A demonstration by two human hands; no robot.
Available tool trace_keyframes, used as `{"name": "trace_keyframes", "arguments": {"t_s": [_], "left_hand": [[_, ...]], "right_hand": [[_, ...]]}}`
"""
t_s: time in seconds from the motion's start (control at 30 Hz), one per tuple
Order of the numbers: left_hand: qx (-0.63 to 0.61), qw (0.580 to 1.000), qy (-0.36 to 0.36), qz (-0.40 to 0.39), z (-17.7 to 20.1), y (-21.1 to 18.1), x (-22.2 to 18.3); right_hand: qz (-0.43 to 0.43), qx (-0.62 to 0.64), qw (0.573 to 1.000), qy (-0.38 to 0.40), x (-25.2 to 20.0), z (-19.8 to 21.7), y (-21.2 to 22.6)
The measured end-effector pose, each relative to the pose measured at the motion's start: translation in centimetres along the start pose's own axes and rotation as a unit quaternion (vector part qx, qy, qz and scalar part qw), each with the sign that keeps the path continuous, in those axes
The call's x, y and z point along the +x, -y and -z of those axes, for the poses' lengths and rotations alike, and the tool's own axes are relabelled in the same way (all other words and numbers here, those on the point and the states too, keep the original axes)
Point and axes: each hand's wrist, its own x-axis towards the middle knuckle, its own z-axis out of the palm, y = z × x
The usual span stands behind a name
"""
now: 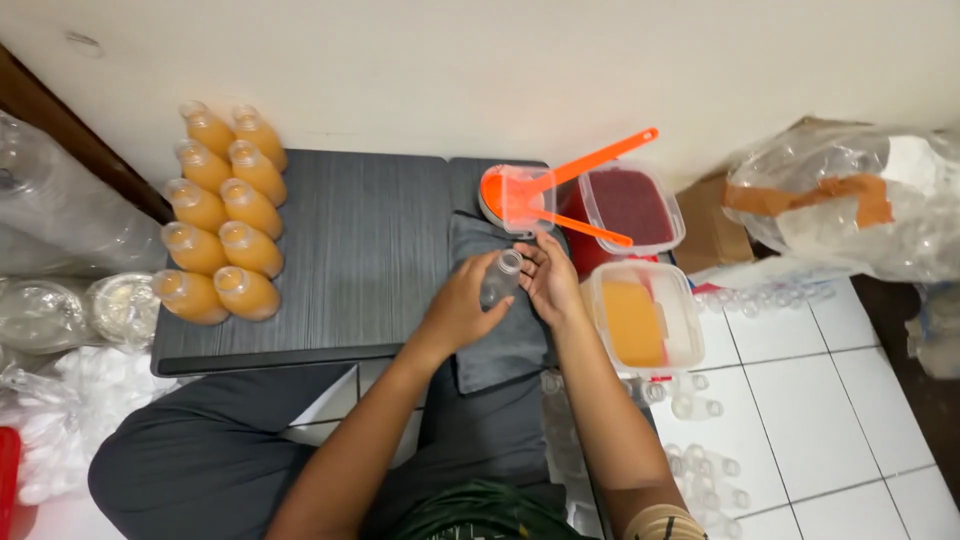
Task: The person scoops orange liquid from a large container using an orange ladle and pours it into small plastic bottles placed on a tray. The person repeats this process for multiple bottles, arranging them in rows on the tray.
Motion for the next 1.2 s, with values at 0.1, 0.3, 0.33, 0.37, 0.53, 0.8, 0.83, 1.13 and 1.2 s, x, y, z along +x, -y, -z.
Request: {"name": "trace_keyframes", "arguments": {"t_s": [0.1,0.3,0.33,0.37,0.53,0.8,0.83,1.13,1.2], "left_hand": [[-0.022,0.999,0.026,0.017,0.7,-0.5,0.1],[-0.043,0.995,0.073,0.058,2.0,-1.9,0.5],[-0.043,0.995,0.075,0.059,2.2,-2.2,0.5],[-0.042,0.994,0.08,0.059,2.3,-2.5,0.5],[-0.042,0.993,0.091,0.067,2.5,-2.7,0.8],[-0.015,0.997,0.07,0.042,1.9,-2.6,0.6],[-0.015,0.996,0.072,0.041,2.0,-2.7,0.6],[-0.053,0.986,0.141,0.074,2.1,-3.6,0.7],[-0.024,0.995,0.095,0.002,1.1,-2.6,0.6]], "right_hand": [[-0.005,-0.035,0.999,-0.013,1.2,0.4,-0.8],[-0.004,-0.081,0.996,-0.029,0.7,-0.7,-0.2],[-0.005,-0.081,0.996,-0.031,0.9,-0.7,-0.3],[0.014,-0.076,0.997,-0.024,1.1,-0.7,-0.4],[0.071,-0.039,0.997,0.01,0.4,-0.2,1.7],[0.145,-0.021,0.978,0.148,-5.4,1.6,7.1],[0.146,-0.02,0.978,0.147,-5.2,2.4,6.8],[0.15,-0.263,0.94,0.156,-5.8,2.4,7.1],[0.173,-0.315,0.923,0.137,-6.3,2.2,7.7]]}}
